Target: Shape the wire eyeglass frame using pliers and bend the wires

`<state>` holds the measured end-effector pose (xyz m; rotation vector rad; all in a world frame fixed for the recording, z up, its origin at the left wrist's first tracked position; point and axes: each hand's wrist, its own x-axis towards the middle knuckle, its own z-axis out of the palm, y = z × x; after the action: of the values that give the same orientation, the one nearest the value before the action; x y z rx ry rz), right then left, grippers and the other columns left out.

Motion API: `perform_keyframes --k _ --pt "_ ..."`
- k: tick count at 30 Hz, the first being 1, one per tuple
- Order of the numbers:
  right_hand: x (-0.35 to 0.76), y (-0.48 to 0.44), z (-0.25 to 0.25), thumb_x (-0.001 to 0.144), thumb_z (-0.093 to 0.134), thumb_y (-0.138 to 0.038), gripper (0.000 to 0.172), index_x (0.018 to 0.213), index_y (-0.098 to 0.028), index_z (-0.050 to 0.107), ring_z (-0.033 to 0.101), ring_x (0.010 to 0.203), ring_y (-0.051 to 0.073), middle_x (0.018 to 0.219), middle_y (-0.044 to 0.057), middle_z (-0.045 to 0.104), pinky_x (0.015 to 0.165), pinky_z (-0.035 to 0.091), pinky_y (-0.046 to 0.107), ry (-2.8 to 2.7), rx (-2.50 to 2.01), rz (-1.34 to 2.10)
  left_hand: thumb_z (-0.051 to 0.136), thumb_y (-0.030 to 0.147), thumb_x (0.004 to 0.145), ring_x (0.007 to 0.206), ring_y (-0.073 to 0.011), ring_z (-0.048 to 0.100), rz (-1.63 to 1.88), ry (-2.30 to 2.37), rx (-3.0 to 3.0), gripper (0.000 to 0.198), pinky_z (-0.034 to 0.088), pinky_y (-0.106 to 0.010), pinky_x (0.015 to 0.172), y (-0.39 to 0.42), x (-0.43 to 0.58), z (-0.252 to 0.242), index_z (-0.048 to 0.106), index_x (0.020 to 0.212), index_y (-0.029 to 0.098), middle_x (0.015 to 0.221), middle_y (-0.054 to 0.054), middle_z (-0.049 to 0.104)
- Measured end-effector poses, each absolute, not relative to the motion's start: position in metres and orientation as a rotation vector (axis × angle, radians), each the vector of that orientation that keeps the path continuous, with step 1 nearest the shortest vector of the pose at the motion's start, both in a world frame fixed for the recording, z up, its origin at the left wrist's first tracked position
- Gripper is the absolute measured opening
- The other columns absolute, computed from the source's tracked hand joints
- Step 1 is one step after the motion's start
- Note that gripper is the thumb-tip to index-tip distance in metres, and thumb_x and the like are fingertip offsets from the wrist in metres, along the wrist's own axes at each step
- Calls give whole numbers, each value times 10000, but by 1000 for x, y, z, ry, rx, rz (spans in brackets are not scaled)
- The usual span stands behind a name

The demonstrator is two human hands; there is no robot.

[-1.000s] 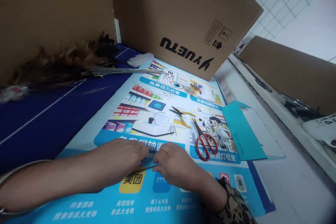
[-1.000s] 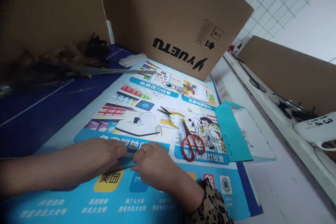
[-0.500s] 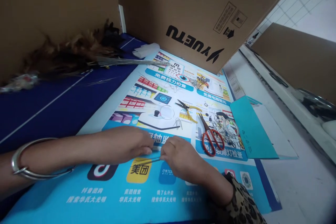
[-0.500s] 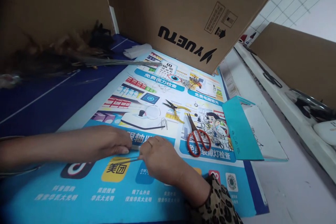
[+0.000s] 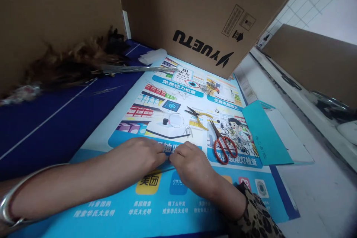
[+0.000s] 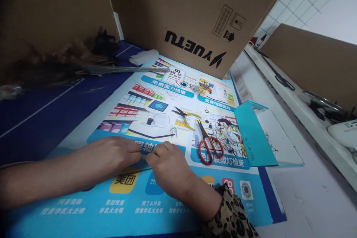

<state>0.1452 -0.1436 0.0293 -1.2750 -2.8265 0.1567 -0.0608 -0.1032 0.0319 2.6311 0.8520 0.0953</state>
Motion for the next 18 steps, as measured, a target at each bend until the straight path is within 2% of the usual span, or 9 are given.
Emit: perform_keyframes --k 4,12,18 --pt "139 -147 29 942 538 -103 153 827 -172 613 468 776 194 862 54 608 686 384 318 -2785 -1318 65 530 31 872 759 -227 651 116 887 2727 226 472 -323 737 -108 -57 31 661 774 188 789 -54 686" --pt "133 -149 22 935 582 -142 93 856 -165 625 490 759 208 853 60 620 659 394 328 -2719 -1384 -54 555 -37 804 797 -327 653 -144 850 2992 242 473 -421 656 -114 -45 45 711 871 137 844 -125 704" --pt "139 -141 27 939 551 -125 126 855 -173 632 516 782 211 858 58 635 694 410 327 -2628 -1452 -121 539 -21 832 785 -309 638 -77 844 3090 225 456 -416 644 -105 -40 51 697 867 137 840 -117 687"
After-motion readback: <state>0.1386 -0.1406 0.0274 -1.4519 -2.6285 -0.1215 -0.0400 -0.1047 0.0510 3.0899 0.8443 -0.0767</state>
